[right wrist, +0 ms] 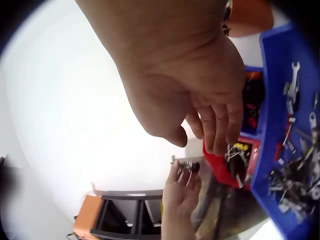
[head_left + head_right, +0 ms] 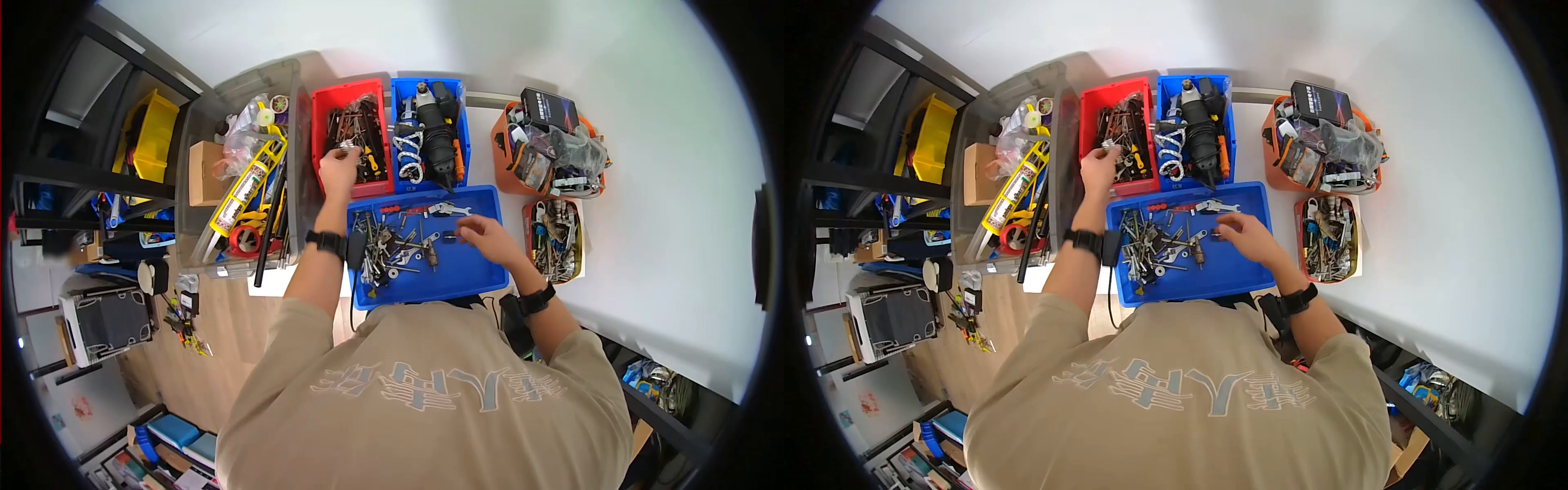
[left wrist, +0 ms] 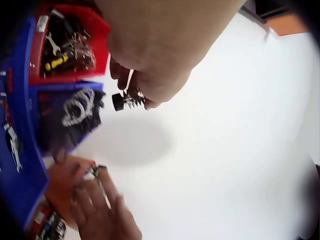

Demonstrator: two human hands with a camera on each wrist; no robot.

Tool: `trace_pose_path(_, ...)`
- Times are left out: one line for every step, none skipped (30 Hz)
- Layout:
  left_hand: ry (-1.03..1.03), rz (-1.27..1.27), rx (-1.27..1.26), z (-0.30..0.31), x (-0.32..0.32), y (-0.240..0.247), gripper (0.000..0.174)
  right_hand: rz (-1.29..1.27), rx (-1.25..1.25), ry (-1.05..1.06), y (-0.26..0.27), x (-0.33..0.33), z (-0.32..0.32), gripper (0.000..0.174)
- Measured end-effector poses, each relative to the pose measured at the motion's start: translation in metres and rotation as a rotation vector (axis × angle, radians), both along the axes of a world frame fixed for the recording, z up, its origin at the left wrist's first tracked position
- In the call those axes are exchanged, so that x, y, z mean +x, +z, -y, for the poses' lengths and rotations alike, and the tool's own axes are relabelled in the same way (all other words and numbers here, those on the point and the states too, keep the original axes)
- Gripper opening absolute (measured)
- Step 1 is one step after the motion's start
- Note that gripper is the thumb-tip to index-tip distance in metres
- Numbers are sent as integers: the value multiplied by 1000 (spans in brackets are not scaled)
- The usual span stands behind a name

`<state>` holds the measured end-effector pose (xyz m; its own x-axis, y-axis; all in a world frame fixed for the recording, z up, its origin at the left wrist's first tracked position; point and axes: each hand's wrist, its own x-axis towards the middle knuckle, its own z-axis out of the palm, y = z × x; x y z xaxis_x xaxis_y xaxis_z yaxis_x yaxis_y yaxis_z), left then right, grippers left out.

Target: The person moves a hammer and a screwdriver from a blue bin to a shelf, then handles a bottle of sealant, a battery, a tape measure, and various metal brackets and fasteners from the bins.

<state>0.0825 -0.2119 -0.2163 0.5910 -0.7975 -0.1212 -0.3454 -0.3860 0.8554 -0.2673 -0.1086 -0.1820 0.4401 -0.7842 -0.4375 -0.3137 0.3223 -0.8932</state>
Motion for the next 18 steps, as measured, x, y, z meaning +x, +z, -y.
trace_pose_path(47, -8, 49, 14, 10, -18, 46, -148, -30, 33, -11, -10, -6, 37)
trace_pose_path(42, 63, 28, 33, 23, -42, 45, -298, -60, 64, -17, -18, -11, 36)
trace_pose_path(69, 138, 30, 47, 29, -47, 48, -308, -59, 59, -20, -23, -15, 36)
trace_pose_path(65, 108, 32, 57, 35, -39, 53, -304, -19, 42, -23, -28, -20, 36)
trace_pose_path(81, 219, 31, 72, 44, -47, 57, -299, 23, 26, -26, -32, -23, 36)
trace_pose_path(98, 231, 30, 80, 49, -45, 58, -303, 30, 24, -31, -37, -25, 36)
trace_pose_path(118, 245, 28, 83, 51, -44, 58, -345, -10, 31, -36, -41, -25, 36)
trace_pose_path(119, 247, 33, 80, 50, -46, 58, -385, -53, 40, -42, -44, -24, 37)
trace_pose_path(116, 213, 17, 73, 45, -37, 56, -381, -52, 43, -47, -46, -21, 37)
trace_pose_path(112, 182, -1, 66, 40, -33, 54, -425, -103, 75, -52, -47, -17, 36)
trace_pose_path(112, 190, -1, 55, 34, -29, 54, -467, -152, 106, -59, -47, -13, 35)
trace_pose_path(44, 125, -39, 39, 28, -30, 51, -459, -150, 103, -67, -45, -9, 35)
trace_pose_path(-26, 61, -76, 24, 22, -30, 47, -522, -229, 176, -78, -42, -3, 35)
trace_pose_path(-113, -35, -85, 4, 16, -28, 44, -585, -306, 250, -88, -39, 4, 35)
trace_pose_path(-197, -132, -89, -19, 11, -27, 41, -577, -300, 249, -99, -34, 7, 35)
trace_pose_path(-246, -157, -49, -42, 5, -20, 37, -595, -455, 244, -110, -28, 11, 40)
trace_pose_path(-294, -183, -9, -62, 1, -9, 34, -612, -610, 238, -119, -22, 15, 44)
trace_pose_path(-294, -179, -1, -79, 1, 4, 34, -606, -603, 238, -127, -16, 22, 44)
